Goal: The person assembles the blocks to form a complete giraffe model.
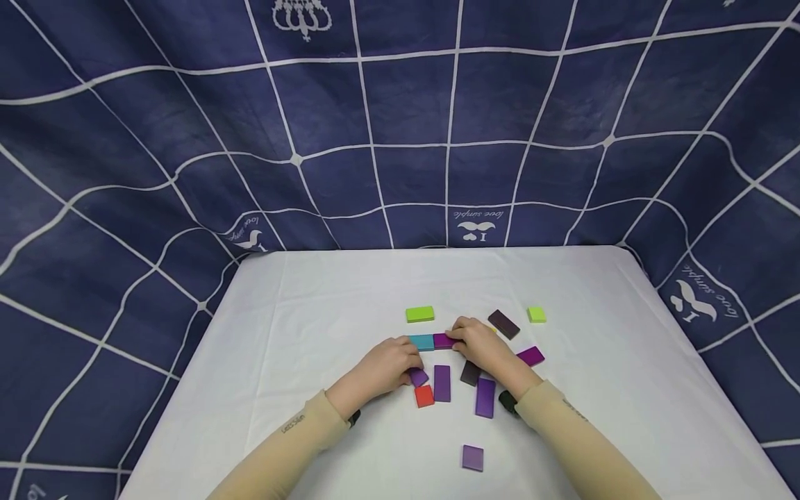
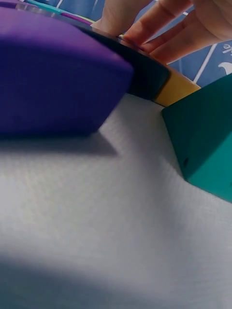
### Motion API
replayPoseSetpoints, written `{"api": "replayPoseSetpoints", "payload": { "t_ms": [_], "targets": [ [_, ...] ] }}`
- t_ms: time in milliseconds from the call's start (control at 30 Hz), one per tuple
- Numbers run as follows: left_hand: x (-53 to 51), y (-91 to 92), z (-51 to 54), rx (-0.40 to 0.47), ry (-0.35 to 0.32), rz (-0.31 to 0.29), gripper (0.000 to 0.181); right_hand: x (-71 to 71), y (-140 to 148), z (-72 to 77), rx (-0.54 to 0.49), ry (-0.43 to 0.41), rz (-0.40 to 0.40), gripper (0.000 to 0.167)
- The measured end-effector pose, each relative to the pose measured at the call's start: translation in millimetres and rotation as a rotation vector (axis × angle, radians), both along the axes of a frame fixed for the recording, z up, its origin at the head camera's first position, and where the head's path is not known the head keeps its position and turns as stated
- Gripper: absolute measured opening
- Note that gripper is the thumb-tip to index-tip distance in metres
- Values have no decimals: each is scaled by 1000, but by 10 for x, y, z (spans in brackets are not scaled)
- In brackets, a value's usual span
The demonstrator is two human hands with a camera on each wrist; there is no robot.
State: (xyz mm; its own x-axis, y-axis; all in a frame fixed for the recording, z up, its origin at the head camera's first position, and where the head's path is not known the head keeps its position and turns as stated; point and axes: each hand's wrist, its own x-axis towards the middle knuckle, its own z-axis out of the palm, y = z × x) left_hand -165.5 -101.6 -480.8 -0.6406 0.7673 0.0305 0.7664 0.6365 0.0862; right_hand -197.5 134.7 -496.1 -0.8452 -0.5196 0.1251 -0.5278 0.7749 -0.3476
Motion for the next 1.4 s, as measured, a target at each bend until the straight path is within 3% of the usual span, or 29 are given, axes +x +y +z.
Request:
{"api": "replayPoseSetpoints", "payload": {
  "t_ms": [167,267,467,767,1033,1167,1400],
  "targets": [
    [19,-72,-51,40,-78,125,29,5,1,-12,-19,-1,3,25],
    [15,-63,-71,81,-84,176,33,7,0,-4,-23,-5,-3,25],
    [-13,76,-54,152,-17,175,29,1,-2,8,-8,-2,-2,26],
    [-41,167,-38,146,25,203,21,-5,6,18,-11,13,-3,25],
    [-125,109,-55,132,-187,384,62,13,-1,9,-6,-4,-6,25],
    [-155,102,-81,114,-227,371,64,19,-2,11,-6,-1,-9,25],
    [-160,91,-84,107,-225,364,61,16,0,7,-17,-6,-8,26]
  ]
}}
